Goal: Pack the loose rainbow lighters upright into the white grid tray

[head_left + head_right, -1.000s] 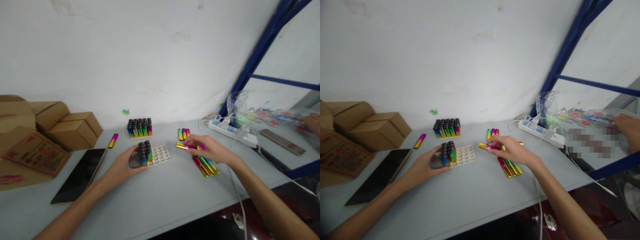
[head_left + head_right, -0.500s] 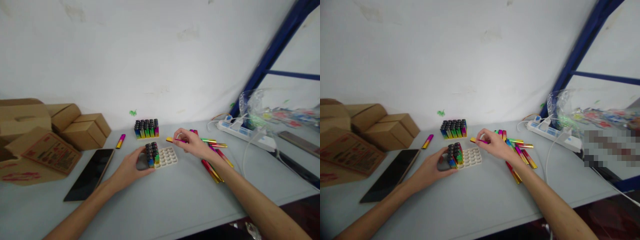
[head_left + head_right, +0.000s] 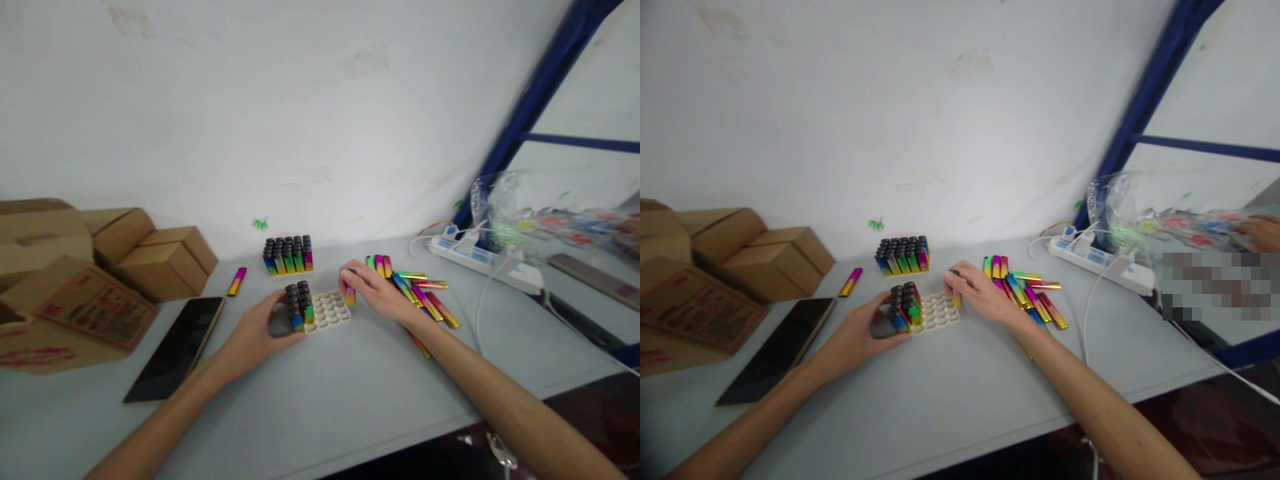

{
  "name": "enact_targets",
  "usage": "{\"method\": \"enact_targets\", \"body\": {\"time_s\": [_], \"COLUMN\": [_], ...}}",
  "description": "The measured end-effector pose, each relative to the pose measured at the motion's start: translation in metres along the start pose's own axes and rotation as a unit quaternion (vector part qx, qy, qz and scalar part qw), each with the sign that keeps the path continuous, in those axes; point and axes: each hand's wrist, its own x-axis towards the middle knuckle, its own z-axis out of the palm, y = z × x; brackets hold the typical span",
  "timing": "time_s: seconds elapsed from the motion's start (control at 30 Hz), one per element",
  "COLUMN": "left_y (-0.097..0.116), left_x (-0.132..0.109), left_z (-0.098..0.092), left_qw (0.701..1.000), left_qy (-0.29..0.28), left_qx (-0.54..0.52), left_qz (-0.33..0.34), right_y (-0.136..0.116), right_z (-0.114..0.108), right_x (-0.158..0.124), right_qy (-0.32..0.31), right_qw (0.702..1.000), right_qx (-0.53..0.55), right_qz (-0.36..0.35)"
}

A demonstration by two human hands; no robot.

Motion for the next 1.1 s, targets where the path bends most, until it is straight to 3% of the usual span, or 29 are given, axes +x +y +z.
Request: {"method": "enact_targets", "body": {"time_s": [0.17, 0.3, 0.47, 0.73, 1.1], "left_y": [0.001, 0.003, 0.001, -0.001, 0.002], "left_x": [0.0, 0.0, 0.0, 0.0, 0.0], "left_z": [-0.002, -0.002, -0.001, -0.001, -0.002], "left_qw": [1.0, 1.0, 1.0, 1.0, 1.0], "left_qy": [-0.003, -0.003, -0.004, 0.003, -0.004], "left_qx": [0.003, 0.0, 0.001, 0.002, -0.009], "left_qz": [-0.005, -0.003, 0.004, 0.004, 0.001], "right_y": [-0.002, -0.001, -0.001, -0.001, 0.006], "right_z": [0.009, 0.015, 0.022, 0.034, 0.031], "right_x": [-0.003, -0.004, -0.004, -0.005, -0.003], "right_qy": [-0.079, -0.054, -0.002, 0.036, -0.003], "right_qw": [0.972, 0.948, 0.939, 0.948, 0.936], "right_qx": [0.203, 0.272, 0.252, 0.214, 0.265], "right_qz": [0.091, 0.155, 0.235, 0.234, 0.234]}}
